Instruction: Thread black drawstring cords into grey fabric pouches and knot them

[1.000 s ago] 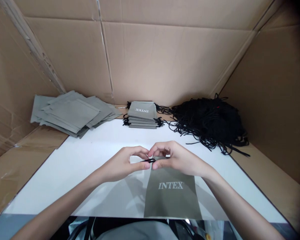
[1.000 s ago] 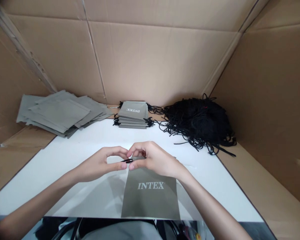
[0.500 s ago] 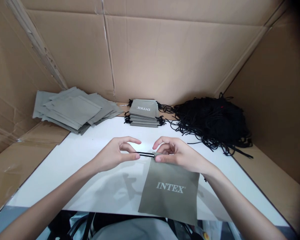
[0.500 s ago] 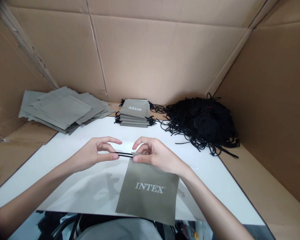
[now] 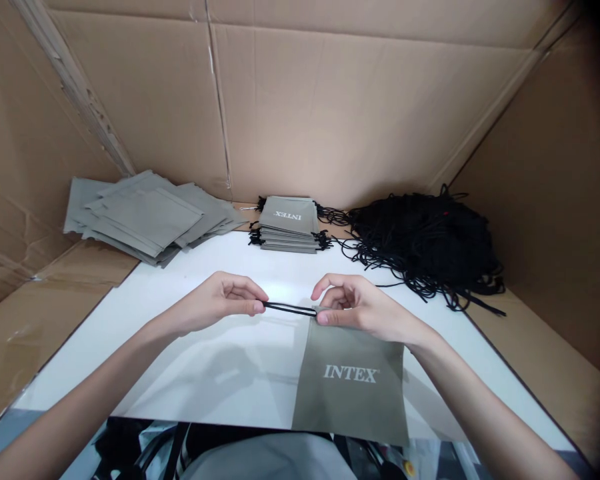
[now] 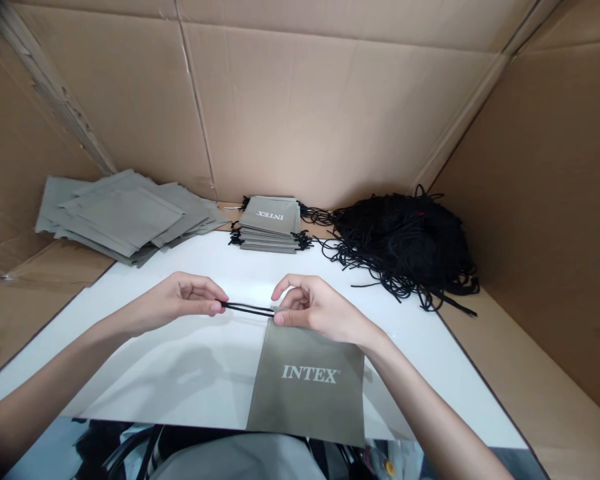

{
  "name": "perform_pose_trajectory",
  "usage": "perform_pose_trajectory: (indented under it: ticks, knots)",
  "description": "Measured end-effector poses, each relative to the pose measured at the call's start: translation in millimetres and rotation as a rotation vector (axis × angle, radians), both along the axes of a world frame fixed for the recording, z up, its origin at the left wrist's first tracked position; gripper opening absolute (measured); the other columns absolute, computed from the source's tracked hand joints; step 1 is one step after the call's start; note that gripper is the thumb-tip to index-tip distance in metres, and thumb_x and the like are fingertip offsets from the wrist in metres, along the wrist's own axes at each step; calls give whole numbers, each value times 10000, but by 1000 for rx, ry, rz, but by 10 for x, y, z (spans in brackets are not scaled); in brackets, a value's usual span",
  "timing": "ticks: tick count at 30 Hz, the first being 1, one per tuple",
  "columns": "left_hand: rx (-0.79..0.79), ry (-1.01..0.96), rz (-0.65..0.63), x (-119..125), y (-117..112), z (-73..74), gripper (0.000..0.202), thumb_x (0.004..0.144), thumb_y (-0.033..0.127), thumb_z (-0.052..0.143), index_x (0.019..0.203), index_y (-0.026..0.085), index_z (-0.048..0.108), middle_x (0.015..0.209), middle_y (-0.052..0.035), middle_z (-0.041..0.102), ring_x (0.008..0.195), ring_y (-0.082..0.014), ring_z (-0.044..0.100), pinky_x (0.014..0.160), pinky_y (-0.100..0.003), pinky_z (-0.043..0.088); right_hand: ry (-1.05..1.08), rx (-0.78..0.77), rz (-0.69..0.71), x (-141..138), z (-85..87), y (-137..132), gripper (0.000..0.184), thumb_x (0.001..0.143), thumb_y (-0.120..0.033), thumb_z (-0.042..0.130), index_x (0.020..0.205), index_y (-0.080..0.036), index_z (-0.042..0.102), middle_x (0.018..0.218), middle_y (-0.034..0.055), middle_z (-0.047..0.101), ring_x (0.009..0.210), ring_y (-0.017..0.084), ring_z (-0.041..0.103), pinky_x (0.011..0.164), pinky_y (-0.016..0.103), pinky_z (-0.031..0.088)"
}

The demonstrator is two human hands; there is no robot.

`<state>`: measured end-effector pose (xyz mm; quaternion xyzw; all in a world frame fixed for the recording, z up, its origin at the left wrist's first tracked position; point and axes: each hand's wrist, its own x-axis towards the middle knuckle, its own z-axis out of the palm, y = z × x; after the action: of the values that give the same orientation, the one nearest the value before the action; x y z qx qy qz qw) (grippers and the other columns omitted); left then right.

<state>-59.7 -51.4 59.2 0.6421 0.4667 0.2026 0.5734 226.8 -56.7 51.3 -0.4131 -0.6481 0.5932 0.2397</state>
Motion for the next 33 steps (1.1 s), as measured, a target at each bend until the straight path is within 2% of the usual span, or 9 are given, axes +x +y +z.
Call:
perform_pose_trajectory:
  ticks: [3, 8, 13, 16, 26, 33]
  knots:
    - [-2, -17, 23, -36, 17, -29, 270, 770, 397, 775, 926, 177, 747, 823, -38, 735, 818, -184, 657, 781, -284, 491, -9, -1, -8, 8, -11, 10, 326, 754, -341, 821, 932, -169, 608, 690, -17, 639, 594, 94, 483, 558, 230, 325]
    - [83, 19, 107, -27, -21, -100, 262, 791, 421, 746, 890, 178, 736, 829, -35, 711, 826, -185, 636, 793, -292, 477, -16, 19, -20, 0, -25, 22, 314, 762, -343, 808, 929, -171, 606, 680, -23, 628, 591, 99, 487, 564, 233, 336]
    - [107, 18, 93, -1, -46, -217, 244, 825, 416, 701, 863, 175, 688, 858, -19, 678, 797, -163, 594, 745, -272, 437, -54, 50, -31, -23, -32, 20, 301, 753, -337, 802, 930, -168, 627, 698, -13, 632, 636, 123, 533, 610, 252, 387]
    - [105, 3, 126, 9, -56, -259, 239, 831, 410, 696, 883, 177, 682, 878, -17, 685, 801, -157, 594, 740, -265, 424, -95, 67, -40, -27, -30, 17, 292, 764, -338, 790, 951, -159, 657, 709, -9, 637, 646, 123, 538, 638, 261, 405]
    - [1, -63, 236, 12, -58, -242, 278, 771, 409, 770, 876, 165, 692, 923, -51, 742, 867, -176, 637, 810, -277, 458, -103, 65, -60, 0, -48, 43, 339, 745, -389, 800, 953, -159, 663, 717, -4, 655, 649, 130, 558, 640, 266, 410]
    - [103, 10, 273, -3, -57, -279, 254, 746, 401, 780, 794, 162, 706, 798, -50, 738, 740, -175, 647, 685, -265, 471, -112, 59, -74, 15, -103, 67, 353, 741, -369, 796, 986, -139, 688, 689, -4, 636, 635, 132, 540, 623, 268, 395]
